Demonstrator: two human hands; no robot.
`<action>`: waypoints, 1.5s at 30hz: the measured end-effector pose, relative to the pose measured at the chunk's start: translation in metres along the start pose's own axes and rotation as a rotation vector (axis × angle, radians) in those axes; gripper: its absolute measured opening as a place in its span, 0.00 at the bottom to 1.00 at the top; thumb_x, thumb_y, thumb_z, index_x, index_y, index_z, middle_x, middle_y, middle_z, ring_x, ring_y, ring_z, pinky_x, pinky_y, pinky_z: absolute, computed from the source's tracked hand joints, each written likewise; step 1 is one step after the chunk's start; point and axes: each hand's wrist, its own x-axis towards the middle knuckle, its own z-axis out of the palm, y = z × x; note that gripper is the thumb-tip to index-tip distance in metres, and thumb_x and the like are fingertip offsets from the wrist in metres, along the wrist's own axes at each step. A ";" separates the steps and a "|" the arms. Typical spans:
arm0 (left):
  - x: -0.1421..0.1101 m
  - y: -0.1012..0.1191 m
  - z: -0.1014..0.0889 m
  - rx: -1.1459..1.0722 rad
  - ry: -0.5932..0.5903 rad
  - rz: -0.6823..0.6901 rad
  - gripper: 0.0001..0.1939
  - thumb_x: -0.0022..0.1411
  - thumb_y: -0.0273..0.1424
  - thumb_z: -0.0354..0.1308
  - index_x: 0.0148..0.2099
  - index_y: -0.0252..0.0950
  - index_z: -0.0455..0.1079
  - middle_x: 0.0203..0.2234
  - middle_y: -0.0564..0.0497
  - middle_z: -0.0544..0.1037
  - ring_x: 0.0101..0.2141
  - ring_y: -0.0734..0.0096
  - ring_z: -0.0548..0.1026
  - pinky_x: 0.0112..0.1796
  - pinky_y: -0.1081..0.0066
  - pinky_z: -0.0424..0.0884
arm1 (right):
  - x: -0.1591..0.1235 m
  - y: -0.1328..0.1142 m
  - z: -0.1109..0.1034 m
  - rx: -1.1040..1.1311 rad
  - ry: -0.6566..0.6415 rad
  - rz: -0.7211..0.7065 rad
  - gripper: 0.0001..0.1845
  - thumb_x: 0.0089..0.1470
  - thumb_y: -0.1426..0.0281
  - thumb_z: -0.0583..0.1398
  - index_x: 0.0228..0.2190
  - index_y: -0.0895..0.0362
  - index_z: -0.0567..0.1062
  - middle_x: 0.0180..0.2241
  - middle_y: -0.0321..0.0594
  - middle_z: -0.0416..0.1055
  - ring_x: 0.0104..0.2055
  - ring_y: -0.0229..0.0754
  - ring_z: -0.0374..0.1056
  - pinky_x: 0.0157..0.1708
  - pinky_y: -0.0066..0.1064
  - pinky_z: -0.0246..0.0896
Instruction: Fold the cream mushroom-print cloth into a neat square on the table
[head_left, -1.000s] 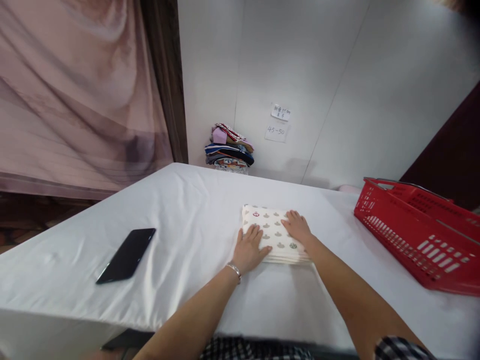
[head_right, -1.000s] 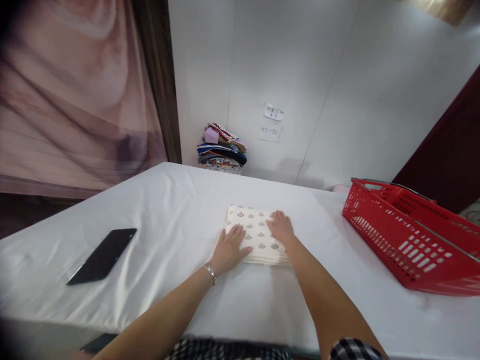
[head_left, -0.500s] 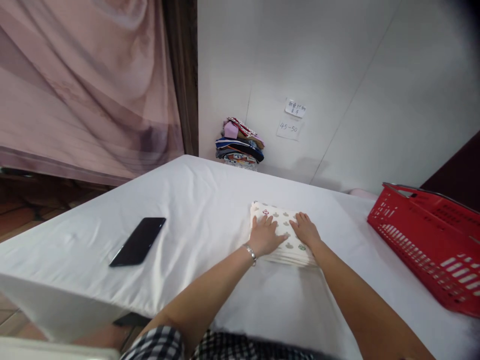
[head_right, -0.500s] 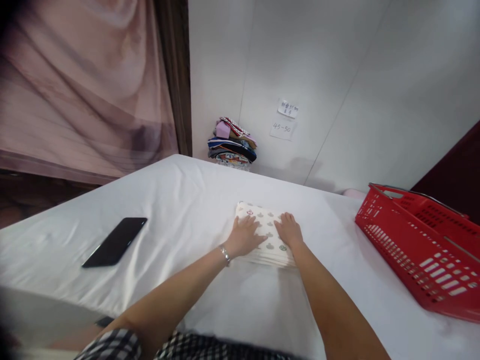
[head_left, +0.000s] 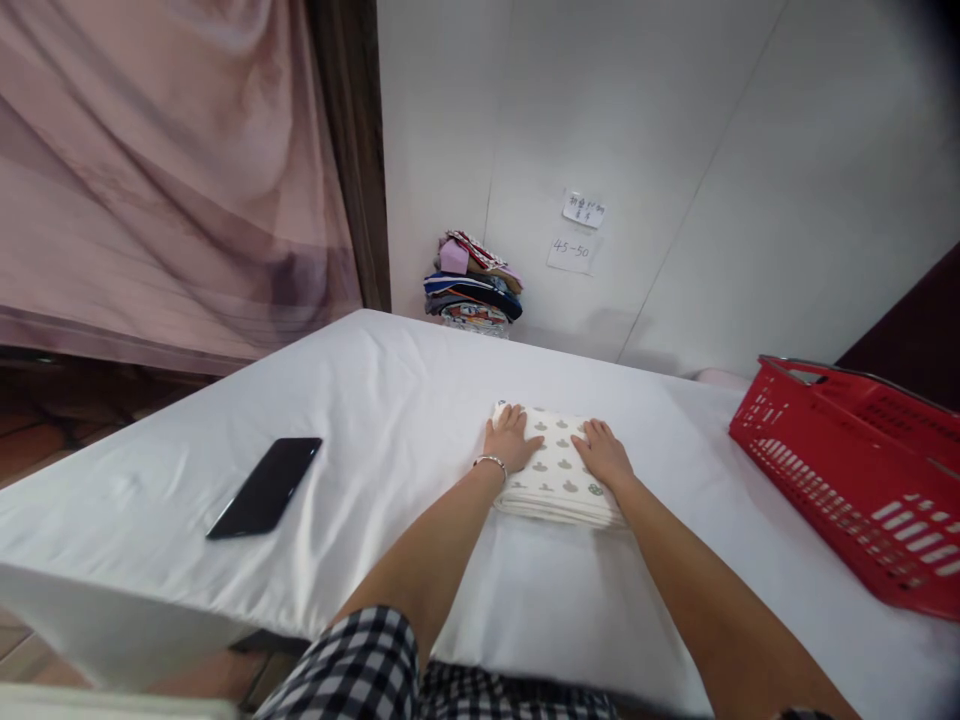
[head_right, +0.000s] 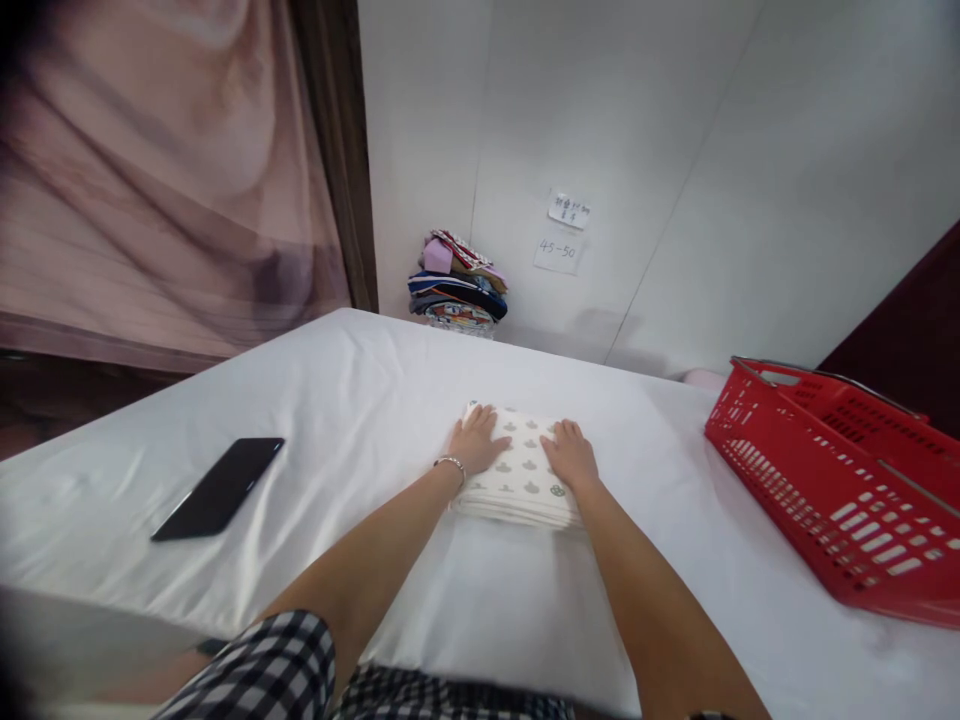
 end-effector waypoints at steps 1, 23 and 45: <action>-0.001 0.000 -0.001 -0.006 0.003 0.001 0.34 0.61 0.51 0.40 0.65 0.41 0.48 0.66 0.52 0.42 0.64 0.58 0.37 0.59 0.49 0.43 | 0.000 0.000 0.001 0.018 0.005 -0.004 0.31 0.60 0.55 0.44 0.59 0.59 0.57 0.64 0.45 0.47 0.65 0.50 0.39 0.59 0.43 0.44; -0.087 -0.038 -0.025 -0.683 0.193 -0.197 0.17 0.57 0.39 0.54 0.46 0.39 0.72 0.43 0.50 0.77 0.43 0.66 0.74 0.46 0.68 0.68 | -0.102 0.067 -0.011 1.067 0.223 0.223 0.25 0.47 0.55 0.60 0.45 0.56 0.75 0.47 0.44 0.73 0.50 0.52 0.67 0.51 0.44 0.60; -0.131 -0.013 -0.015 -0.453 0.267 0.049 0.05 0.54 0.30 0.56 0.35 0.38 0.63 0.31 0.54 0.66 0.28 0.75 0.67 0.34 0.70 0.68 | -0.142 0.057 0.010 0.660 0.372 -0.265 0.18 0.51 0.60 0.59 0.43 0.52 0.75 0.53 0.43 0.66 0.57 0.48 0.59 0.58 0.45 0.53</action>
